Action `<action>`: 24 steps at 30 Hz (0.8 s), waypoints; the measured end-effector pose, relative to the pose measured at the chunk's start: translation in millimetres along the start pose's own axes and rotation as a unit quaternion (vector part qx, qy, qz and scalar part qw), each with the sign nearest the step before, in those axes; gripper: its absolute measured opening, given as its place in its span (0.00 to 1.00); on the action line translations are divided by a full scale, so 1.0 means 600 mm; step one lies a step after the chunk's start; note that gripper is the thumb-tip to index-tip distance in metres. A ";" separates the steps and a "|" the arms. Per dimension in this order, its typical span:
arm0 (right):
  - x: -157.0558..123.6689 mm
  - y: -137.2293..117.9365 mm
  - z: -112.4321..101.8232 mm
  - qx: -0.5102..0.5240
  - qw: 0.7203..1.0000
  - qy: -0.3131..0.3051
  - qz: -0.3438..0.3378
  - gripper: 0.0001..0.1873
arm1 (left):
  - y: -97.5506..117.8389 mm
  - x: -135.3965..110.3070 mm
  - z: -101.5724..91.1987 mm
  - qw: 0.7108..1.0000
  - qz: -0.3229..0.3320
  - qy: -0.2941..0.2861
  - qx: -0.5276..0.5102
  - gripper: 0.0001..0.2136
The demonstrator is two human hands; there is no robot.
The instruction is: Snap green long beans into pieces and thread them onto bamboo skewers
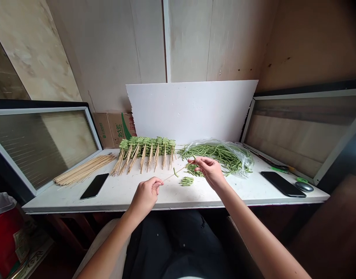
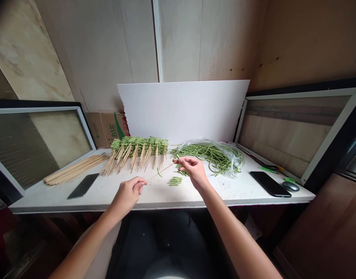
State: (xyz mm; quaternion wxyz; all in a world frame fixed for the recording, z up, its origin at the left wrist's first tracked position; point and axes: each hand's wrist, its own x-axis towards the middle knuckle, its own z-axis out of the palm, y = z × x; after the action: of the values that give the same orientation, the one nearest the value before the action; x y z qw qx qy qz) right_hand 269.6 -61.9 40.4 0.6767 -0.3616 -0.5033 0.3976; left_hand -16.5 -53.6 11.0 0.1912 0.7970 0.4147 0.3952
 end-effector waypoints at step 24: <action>-0.016 0.008 0.031 0.013 0.999 -0.029 0.017 0.15 | 0.006 0.003 -0.009 0.999 -0.018 0.020 -0.038 0.16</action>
State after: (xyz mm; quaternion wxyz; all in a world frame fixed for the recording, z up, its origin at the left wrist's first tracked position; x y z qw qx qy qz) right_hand 248.9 -66.6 36.5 0.6594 -0.3501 -0.5111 0.4259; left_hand -18.3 -54.5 17.3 0.2203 0.7738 0.4169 0.4229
